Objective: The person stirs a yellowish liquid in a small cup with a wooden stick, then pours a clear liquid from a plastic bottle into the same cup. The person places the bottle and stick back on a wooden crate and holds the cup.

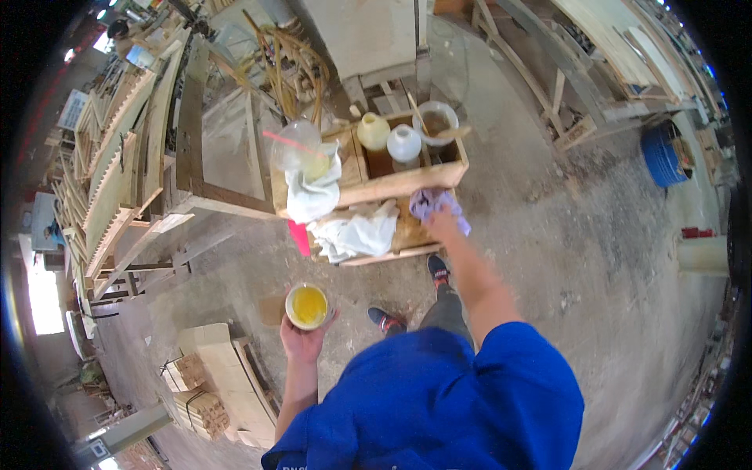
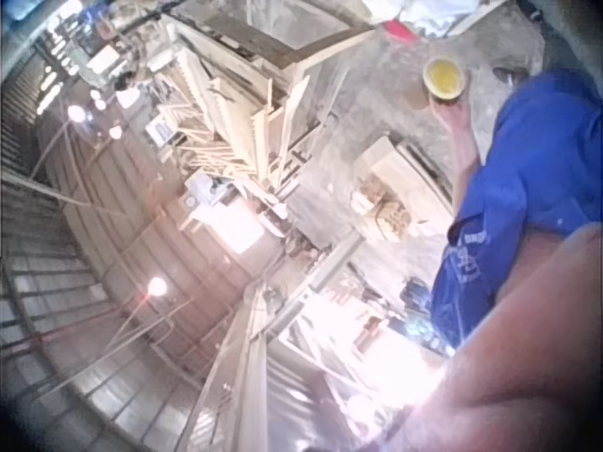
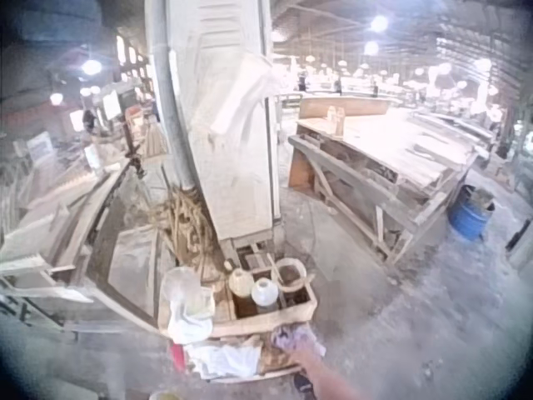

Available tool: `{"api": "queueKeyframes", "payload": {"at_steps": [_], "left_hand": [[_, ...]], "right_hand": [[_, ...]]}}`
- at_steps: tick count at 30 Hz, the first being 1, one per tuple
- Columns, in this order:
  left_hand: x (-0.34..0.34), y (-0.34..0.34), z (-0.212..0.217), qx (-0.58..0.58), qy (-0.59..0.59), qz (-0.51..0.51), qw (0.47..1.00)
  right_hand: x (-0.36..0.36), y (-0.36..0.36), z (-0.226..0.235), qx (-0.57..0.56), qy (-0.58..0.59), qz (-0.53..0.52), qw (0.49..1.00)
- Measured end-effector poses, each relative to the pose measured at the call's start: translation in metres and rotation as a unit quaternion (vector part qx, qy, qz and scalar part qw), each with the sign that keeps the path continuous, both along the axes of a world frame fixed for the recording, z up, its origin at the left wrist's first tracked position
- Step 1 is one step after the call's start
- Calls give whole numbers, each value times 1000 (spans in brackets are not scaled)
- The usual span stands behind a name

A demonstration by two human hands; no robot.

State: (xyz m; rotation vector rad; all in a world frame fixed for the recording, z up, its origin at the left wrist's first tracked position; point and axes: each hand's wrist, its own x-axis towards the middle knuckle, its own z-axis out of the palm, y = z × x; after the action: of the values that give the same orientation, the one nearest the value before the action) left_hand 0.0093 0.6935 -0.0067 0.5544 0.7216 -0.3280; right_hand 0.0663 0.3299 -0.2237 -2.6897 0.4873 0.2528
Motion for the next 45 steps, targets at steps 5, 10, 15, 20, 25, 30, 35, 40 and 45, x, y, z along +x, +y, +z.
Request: {"api": "queueKeyframes", "payload": {"at_steps": [5, 10, 15, 20, 25, 30, 35, 40, 45], "left_hand": [[0, -49, -3, -53, -52, -44, 996], [-1, -95, 2, -68, -100, -100, 988], [-12, -112, 5, -53, -108, -55, 991], [-14, -118, 5, -67, -117, -56, 989], [-19, -128, 7, -94, -108, -6, 990], [-30, -127, 4, 22, -99, 8, 995], [-47, -113, 1, -16, -112, 63, 992], [-51, -103, -2, -31, -150, 96, 984], [-43, -108, 4, 11, -166, 101, 981]], "right_hand": [[29, -11, -17, -28, 99, 81, 991], [49, -46, -27, 126, 84, 161, 975], [29, -55, -13, 146, -135, 211, 957], [46, -36, -4, 273, -180, 299, 896], [77, -18, -29, 311, 41, 174, 933], [101, -15, -30, 215, 125, 152, 957], [77, -22, -3, 51, 23, 331, 942], [65, -3, 43, 9, 19, 436, 900], [83, 84, 42, 178, 91, 332, 922]]}}
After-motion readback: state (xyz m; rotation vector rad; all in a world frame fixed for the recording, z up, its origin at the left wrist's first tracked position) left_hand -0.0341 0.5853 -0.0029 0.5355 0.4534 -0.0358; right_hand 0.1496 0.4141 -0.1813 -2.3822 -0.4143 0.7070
